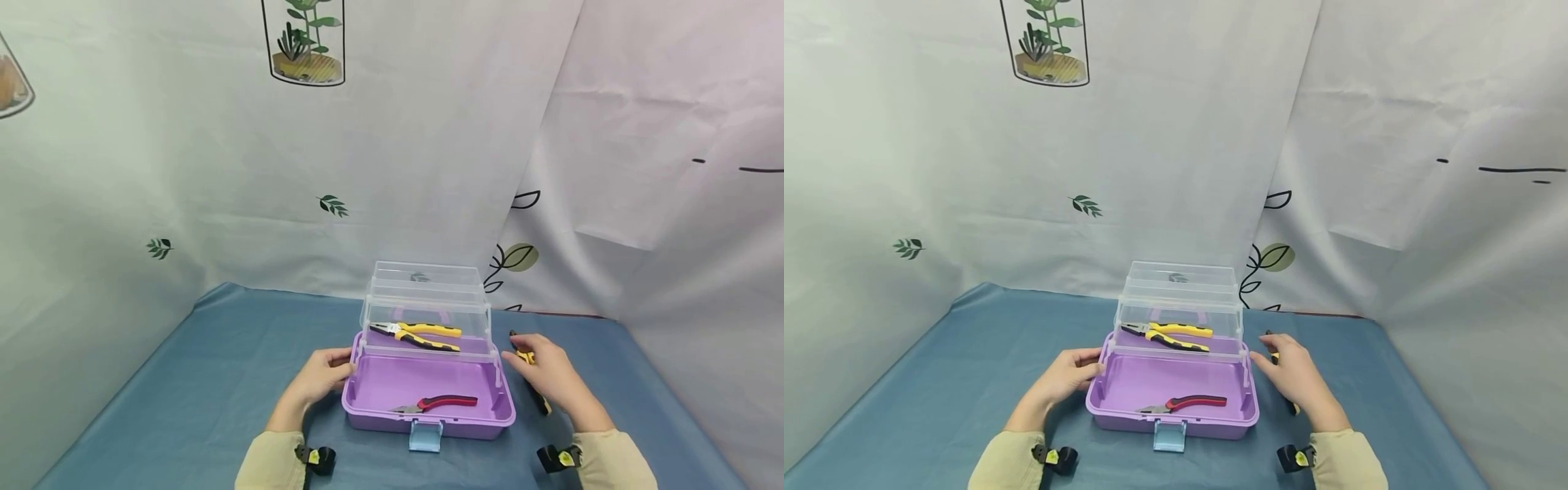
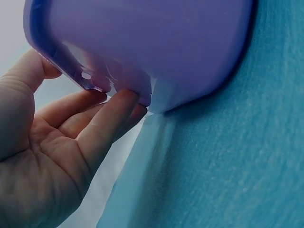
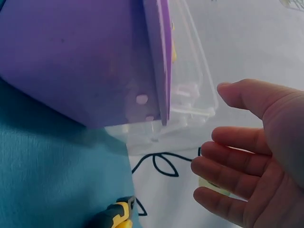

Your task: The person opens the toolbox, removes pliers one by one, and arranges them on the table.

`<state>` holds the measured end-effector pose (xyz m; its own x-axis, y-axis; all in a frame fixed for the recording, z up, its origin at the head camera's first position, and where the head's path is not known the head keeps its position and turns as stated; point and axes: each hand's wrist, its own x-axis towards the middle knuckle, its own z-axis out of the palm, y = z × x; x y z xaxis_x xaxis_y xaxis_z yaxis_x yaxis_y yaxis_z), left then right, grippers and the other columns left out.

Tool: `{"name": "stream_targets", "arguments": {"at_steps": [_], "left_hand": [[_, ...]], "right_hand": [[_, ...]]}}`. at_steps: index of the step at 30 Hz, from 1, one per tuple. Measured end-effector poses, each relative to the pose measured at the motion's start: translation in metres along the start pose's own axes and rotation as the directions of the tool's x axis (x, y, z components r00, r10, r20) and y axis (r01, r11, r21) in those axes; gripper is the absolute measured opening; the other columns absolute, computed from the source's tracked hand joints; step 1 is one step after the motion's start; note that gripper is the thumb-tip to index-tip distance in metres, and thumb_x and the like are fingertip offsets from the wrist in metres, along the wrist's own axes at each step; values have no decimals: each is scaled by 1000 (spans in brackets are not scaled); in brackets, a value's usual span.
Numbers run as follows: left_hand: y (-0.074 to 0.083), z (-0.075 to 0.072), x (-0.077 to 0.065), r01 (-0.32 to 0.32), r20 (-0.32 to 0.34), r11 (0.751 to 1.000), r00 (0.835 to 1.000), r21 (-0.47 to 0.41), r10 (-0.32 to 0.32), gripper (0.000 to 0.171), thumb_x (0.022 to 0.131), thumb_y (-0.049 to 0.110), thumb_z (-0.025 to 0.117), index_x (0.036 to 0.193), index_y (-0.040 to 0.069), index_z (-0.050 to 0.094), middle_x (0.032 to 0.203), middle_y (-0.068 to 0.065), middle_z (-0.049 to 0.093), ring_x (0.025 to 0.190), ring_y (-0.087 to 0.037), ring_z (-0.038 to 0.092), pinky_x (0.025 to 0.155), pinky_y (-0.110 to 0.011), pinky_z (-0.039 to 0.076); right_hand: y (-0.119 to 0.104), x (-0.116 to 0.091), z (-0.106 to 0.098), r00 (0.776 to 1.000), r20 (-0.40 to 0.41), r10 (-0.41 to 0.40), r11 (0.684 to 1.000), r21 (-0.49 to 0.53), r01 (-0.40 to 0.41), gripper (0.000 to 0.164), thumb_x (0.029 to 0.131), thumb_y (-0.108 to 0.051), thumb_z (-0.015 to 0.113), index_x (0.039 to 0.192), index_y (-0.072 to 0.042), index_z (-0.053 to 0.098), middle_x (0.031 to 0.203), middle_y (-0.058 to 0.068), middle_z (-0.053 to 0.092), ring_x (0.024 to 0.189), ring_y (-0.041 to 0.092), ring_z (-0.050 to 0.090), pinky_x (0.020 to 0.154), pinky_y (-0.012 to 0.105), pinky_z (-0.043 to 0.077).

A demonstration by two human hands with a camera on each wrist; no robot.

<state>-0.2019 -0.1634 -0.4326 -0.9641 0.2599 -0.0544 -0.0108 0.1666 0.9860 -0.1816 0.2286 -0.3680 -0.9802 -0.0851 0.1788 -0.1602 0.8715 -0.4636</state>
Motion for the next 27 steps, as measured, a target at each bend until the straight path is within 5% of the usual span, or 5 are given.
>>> {"name": "stream_targets", "arguments": {"at_steps": [11,27], "left_hand": [[0,1,1,5,-11,1000,1000,-4,-5,54,87,9,60,133,-14,44,127,-33,53,107,-33,62,82,-38,58],[-1,1,1,-6,-16,1000,1000,4,6,54,85,9,60,131,-15,45,124,-33,55,103,-31,64,81,-38,58]], "right_hand": [[-16,4,-1,993,-19,-112,994,-8,112,45,88,-29,65,120,2,61,115,18,63,103,34,61,86,50,54],[-33,13,2,989,42,-142,990,10,141,46,89,-29,64,124,1,58,121,21,60,110,38,59,90,51,52]]}}
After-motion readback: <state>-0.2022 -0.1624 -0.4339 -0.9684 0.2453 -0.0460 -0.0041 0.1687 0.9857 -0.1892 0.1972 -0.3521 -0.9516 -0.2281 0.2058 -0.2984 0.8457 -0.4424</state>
